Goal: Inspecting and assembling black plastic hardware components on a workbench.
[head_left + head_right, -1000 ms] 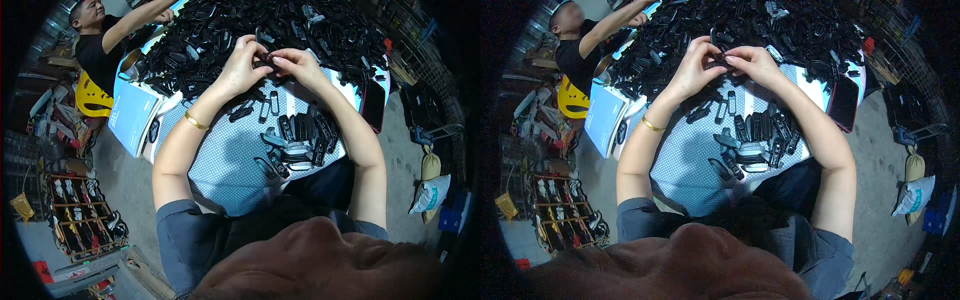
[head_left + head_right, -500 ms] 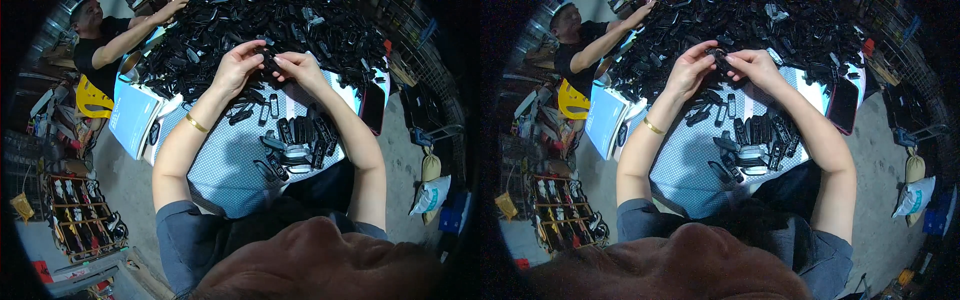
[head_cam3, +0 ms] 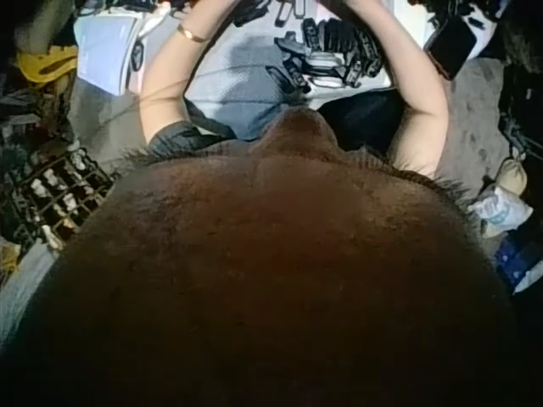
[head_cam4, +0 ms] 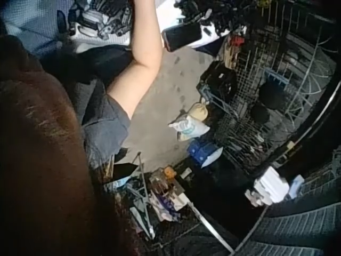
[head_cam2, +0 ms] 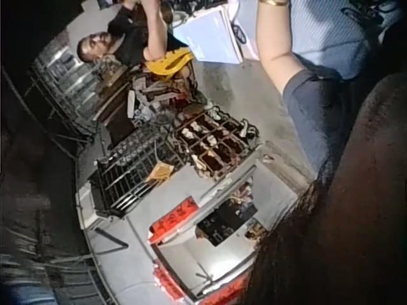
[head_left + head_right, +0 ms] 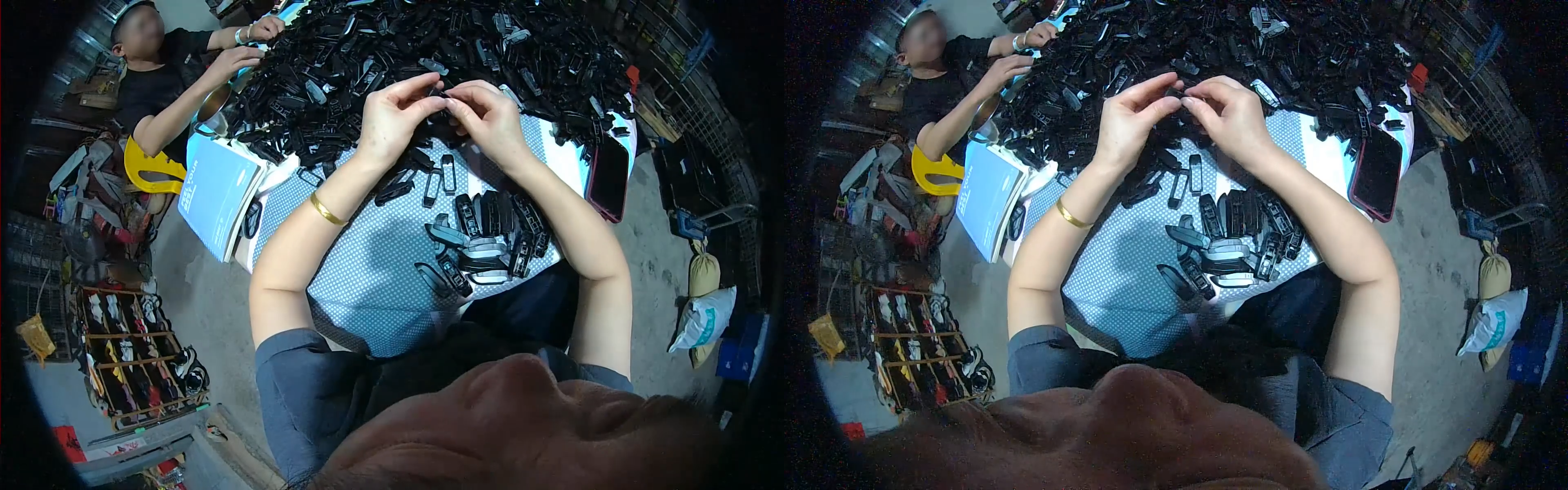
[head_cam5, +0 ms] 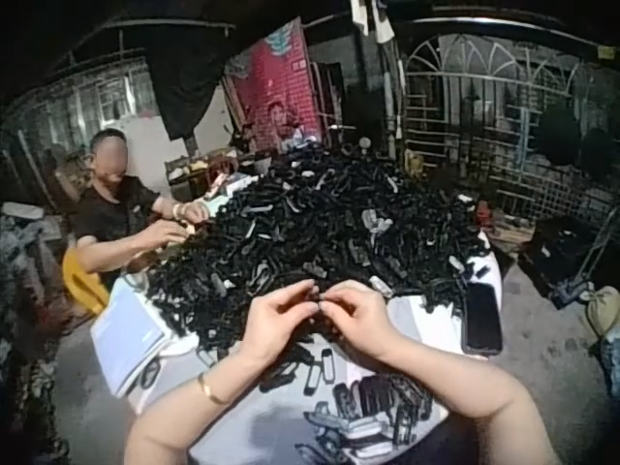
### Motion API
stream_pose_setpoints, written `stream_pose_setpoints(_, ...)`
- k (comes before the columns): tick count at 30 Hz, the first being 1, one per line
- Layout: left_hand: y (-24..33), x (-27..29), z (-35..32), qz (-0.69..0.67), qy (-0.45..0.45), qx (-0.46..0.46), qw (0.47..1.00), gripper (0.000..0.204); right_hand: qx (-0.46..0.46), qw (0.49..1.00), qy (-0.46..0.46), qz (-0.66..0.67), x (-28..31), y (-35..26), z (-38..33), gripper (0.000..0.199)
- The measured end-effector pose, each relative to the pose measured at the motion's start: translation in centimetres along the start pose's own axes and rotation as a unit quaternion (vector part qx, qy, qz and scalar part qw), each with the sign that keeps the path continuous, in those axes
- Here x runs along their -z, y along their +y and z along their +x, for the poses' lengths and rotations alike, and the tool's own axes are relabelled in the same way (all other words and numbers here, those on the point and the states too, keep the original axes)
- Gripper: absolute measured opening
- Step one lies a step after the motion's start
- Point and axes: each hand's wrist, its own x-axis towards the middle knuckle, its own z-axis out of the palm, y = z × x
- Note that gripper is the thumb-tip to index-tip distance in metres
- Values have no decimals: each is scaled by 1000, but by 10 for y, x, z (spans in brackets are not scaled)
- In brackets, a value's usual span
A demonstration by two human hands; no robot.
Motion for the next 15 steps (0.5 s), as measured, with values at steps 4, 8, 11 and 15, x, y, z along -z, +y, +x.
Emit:
stream_pose_setpoints(4,1,-2,2,-103,-3,-11,995,33,-16,1000,-3,-13,-4,4,1,28)
stream_pose_setpoints(8,1,3,5,-178,-66,41,981,34,-50,995,-65,58,1,0,1,32)
stream_pose_setpoints(11,-5,8,6,-222,-115,61,966,31,-27,996,-76,48,3,1,0,29)
stream_pose_setpoints(15,2,7,3,-198,-109,43,973,29,26,999,-21,-9,-1,-4,-5,26)
